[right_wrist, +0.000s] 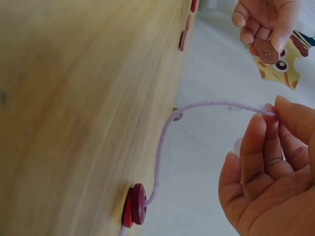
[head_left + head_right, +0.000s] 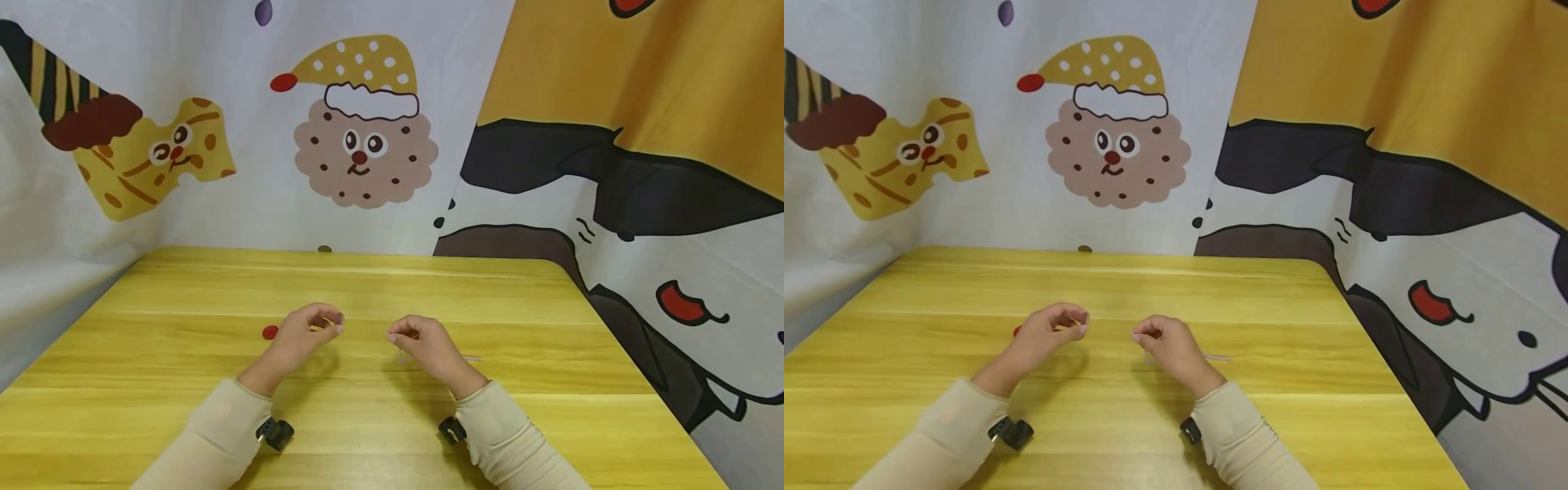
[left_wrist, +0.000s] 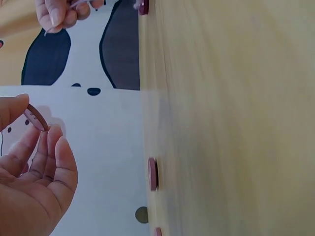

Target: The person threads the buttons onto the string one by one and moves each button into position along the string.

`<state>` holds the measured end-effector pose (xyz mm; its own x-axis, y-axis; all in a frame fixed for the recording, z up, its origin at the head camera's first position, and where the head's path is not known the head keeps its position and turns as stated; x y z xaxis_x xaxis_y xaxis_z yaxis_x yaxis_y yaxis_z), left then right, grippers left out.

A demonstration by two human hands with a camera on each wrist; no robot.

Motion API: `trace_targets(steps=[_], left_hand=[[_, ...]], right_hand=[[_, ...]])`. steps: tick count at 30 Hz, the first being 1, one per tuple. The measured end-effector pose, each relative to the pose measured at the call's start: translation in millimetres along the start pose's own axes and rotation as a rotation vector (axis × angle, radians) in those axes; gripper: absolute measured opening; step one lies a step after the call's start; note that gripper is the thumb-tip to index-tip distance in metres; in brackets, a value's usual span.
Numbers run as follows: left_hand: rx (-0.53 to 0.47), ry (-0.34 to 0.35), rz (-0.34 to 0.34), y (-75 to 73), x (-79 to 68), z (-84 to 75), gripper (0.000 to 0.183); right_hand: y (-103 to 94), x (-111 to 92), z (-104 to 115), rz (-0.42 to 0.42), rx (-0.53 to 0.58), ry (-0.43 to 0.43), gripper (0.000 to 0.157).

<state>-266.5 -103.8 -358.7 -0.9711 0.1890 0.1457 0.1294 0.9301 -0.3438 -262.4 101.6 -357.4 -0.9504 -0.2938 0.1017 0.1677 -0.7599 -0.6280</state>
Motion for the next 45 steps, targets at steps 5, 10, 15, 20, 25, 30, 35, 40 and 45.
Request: trace_targets(steps=[5,10,15,20,25,30,35,40,45], left_hand=[[-0.009,-0.001,0.001,7.9,0.0,-3.4,0.021],[-0.015,-0.003,-0.002,15.6,1.7,-5.4,0.022],[-0.044,0.009,-0.001,22.2,3.0,-6.2,0.021],[-0.072,0.018,0.016,27.8,1.7,-6.6,0.023],[-0.111,0.038,0.03,32.6,-0.3,-10.1,0.024],[-0.117,0.05,0.033,37.2,-0.5,-13.0,0.02],[-0.118,0.041,0.034,42.0,-0.2,-15.7,0.021],[-0.123,0.033,0.042,46.4,-0.4,-18.1,0.021],[-0.13,0.036,0.057,49.7,-0.3,-19.3,0.021]], right_hand=[[-0.3,0.4,0.6,0.001,0.007,0.006,0.013],[-0.4,1.1,0.4,0.0,0.002,0.016,0.013],[-0.3,1.8,-0.4,-0.003,-0.002,0.018,0.012],[0.7,2.6,0.0,-0.001,-0.004,0.003,0.012],[1.7,2.6,1.1,-0.001,-0.003,-0.006,0.012],[1.9,2.8,1.7,-0.005,0.0,-0.007,0.011],[2.1,2.8,2.2,0.0,0.0,-0.013,0.011],[2.1,2.9,3.0,0.002,-0.011,-0.02,0.011],[1.9,2.7,4.5,0.008,-0.012,-0.026,0.011]])
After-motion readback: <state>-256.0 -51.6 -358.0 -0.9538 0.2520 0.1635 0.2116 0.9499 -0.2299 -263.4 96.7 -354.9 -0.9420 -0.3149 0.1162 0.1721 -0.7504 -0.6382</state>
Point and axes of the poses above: each hand's wrist, its own x-axis towards the middle knuckle, its own y-axis out of the palm, z = x × y, the point moved 8 cm from there along x, towards the middle knuckle, and after that the axes turned 6 degrees about -x, right-handed, at the moved point
